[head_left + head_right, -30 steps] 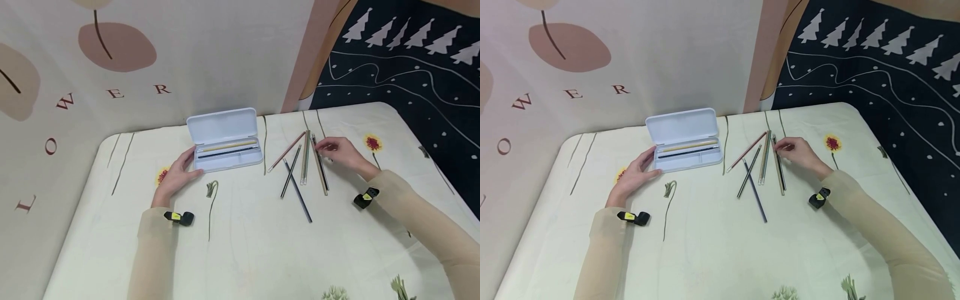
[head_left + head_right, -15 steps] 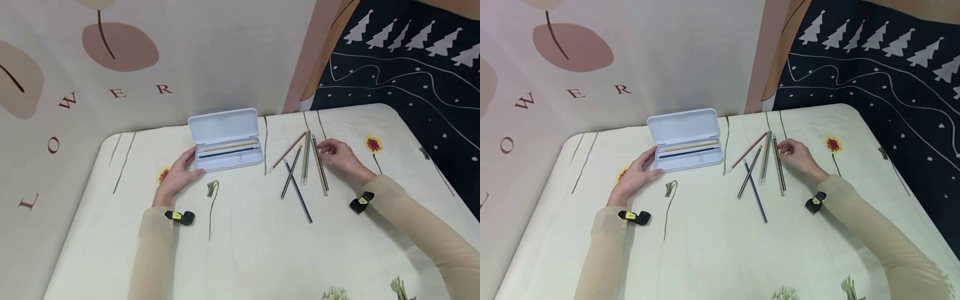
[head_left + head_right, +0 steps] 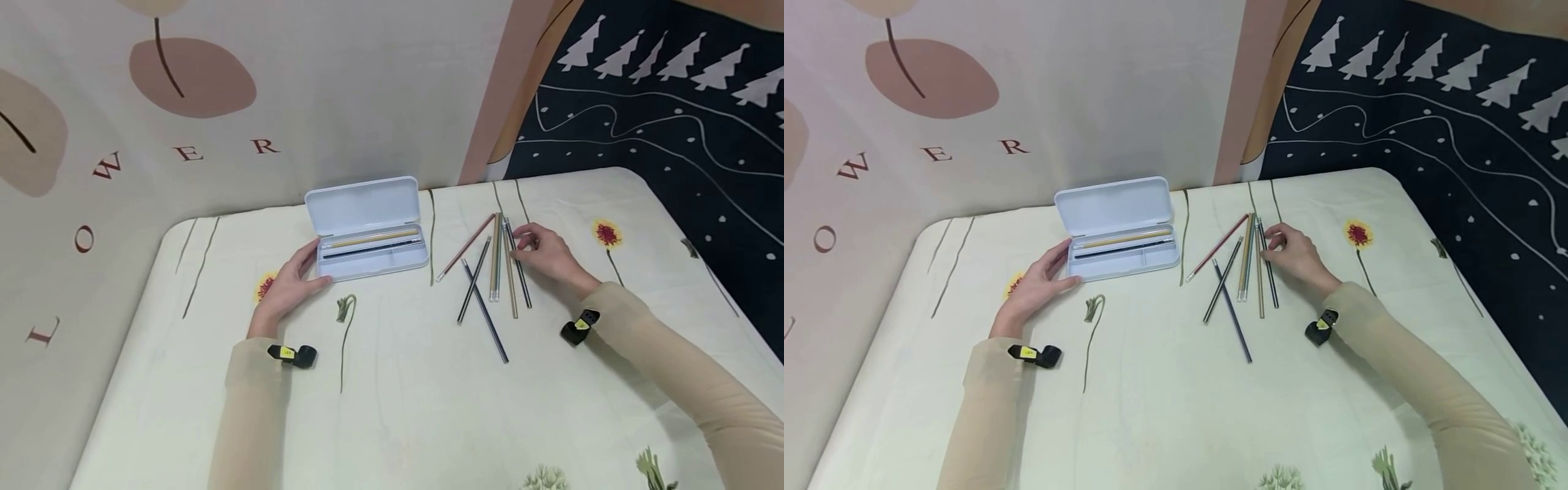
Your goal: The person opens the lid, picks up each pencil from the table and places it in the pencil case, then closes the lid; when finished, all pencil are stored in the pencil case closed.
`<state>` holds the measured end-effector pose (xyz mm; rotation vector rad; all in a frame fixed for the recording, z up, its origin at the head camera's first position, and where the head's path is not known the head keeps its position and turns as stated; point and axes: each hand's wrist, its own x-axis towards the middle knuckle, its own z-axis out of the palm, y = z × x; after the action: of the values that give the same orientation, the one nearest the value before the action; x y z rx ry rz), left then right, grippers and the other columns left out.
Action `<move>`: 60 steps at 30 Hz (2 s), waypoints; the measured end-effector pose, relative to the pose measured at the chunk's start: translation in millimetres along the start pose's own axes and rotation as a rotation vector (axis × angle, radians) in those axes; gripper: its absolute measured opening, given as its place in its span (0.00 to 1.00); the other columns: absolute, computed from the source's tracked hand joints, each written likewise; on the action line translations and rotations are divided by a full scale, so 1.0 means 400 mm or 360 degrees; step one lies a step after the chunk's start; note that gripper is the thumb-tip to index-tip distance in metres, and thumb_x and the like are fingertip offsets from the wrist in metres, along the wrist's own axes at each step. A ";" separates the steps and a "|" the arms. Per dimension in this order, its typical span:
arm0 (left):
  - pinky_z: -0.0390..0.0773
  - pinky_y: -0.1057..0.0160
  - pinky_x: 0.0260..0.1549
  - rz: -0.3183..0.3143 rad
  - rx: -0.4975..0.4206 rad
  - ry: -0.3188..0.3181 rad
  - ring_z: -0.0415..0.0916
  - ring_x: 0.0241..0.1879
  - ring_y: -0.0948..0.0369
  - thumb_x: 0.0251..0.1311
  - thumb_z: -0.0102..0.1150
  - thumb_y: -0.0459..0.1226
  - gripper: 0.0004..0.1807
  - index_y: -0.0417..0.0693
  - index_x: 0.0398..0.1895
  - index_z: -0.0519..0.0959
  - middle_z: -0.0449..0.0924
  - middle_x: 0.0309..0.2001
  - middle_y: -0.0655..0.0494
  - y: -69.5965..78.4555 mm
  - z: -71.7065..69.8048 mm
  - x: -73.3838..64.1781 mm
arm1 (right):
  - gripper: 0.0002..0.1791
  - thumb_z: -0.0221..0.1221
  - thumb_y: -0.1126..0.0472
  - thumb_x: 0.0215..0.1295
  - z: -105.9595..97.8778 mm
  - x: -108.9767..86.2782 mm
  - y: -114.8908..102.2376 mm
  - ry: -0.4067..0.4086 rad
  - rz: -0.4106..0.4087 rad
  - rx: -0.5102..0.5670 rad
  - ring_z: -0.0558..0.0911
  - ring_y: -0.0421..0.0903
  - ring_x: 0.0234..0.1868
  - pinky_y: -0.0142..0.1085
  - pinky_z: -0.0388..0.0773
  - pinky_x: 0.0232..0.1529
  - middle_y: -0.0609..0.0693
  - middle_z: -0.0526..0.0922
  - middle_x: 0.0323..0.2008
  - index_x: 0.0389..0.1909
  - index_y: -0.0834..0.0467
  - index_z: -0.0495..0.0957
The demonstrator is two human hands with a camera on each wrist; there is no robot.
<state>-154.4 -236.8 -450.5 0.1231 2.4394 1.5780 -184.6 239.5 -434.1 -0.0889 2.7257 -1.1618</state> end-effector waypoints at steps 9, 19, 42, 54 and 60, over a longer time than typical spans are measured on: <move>0.49 0.58 0.70 -0.0027 -0.0023 0.0006 0.45 0.73 0.55 0.58 0.65 0.31 0.47 0.49 0.77 0.49 0.47 0.76 0.50 0.002 0.000 -0.005 | 0.19 0.57 0.67 0.64 -0.007 0.004 -0.006 0.0068 0.0033 -0.0024 0.72 0.53 0.39 0.39 0.68 0.36 0.63 0.78 0.41 0.55 0.67 0.73; 0.49 0.57 0.70 -0.0045 -0.0005 0.0002 0.45 0.73 0.56 0.58 0.66 0.32 0.48 0.49 0.77 0.48 0.47 0.76 0.51 0.003 -0.001 -0.010 | 0.17 0.55 0.71 0.64 -0.019 0.011 0.002 0.0153 0.0004 0.0006 0.74 0.55 0.42 0.34 0.72 0.33 0.65 0.78 0.44 0.54 0.68 0.74; 0.47 0.57 0.70 -0.0038 0.0022 0.0017 0.45 0.73 0.55 0.57 0.67 0.33 0.48 0.49 0.77 0.49 0.48 0.75 0.50 0.001 0.004 -0.004 | 0.15 0.54 0.71 0.66 -0.008 0.014 -0.016 0.0104 -0.0199 0.0274 0.74 0.41 0.38 0.25 0.71 0.28 0.65 0.79 0.48 0.52 0.69 0.79; 0.47 0.56 0.70 -0.0051 0.0040 0.0015 0.45 0.73 0.55 0.58 0.67 0.34 0.48 0.50 0.77 0.49 0.47 0.75 0.51 -0.004 0.005 -0.007 | 0.14 0.55 0.71 0.66 0.029 0.042 -0.075 0.0019 -0.0295 0.0385 0.76 0.43 0.43 0.26 0.73 0.36 0.64 0.79 0.50 0.50 0.69 0.80; 0.47 0.57 0.70 -0.0040 0.0044 0.0019 0.45 0.73 0.55 0.58 0.66 0.33 0.48 0.50 0.77 0.49 0.47 0.75 0.51 -0.003 0.003 -0.008 | 0.14 0.54 0.73 0.66 0.039 0.032 -0.166 -0.0065 -0.0356 0.0383 0.77 0.49 0.43 0.28 0.73 0.40 0.67 0.79 0.49 0.50 0.73 0.78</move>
<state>-151.1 -236.9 -451.7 0.0877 2.4623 1.5393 -195.3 180.9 -398.9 -0.3880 2.5678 -1.5202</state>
